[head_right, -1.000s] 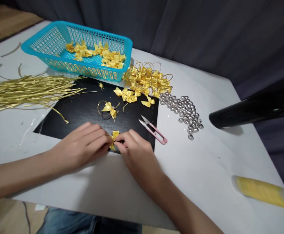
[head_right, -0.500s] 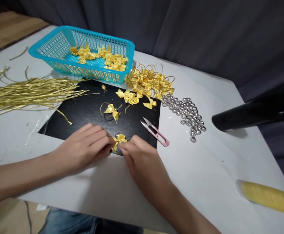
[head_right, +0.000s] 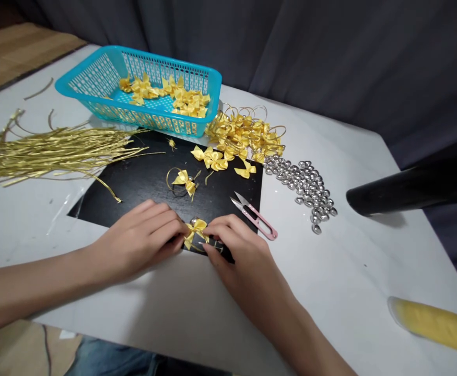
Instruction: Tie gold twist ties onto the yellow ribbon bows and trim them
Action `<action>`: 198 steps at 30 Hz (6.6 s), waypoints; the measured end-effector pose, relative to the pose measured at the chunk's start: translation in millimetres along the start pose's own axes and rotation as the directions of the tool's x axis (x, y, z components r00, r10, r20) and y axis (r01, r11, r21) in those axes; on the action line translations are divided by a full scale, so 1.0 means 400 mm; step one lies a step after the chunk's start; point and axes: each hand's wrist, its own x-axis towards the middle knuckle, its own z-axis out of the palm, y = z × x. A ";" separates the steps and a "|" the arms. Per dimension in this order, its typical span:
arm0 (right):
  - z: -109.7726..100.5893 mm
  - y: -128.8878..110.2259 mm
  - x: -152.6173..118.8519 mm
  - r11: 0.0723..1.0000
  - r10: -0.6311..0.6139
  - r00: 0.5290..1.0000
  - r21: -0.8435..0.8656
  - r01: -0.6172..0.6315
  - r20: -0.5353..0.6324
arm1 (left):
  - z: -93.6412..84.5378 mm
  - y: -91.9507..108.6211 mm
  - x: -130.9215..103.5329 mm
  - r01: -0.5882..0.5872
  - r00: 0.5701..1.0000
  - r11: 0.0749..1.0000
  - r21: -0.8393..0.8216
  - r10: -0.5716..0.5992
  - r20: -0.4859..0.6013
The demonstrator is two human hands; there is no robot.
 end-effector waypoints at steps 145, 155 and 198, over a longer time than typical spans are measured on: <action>0.091 -0.016 -0.018 0.977 -0.067 0.991 -0.209 0.042 -0.115 | 0.000 0.002 -0.007 0.119 0.992 0.959 -0.255 -0.103 0.076; 0.087 -0.024 -0.013 0.996 -0.014 0.993 -0.093 0.003 -0.114 | -0.004 -0.002 -0.005 0.059 0.998 0.978 -0.200 -0.050 0.048; 0.017 -0.012 0.011 0.722 0.386 0.876 0.496 -0.482 0.289 | 0.006 -0.018 -0.013 0.048 0.999 0.969 -0.243 -0.047 0.007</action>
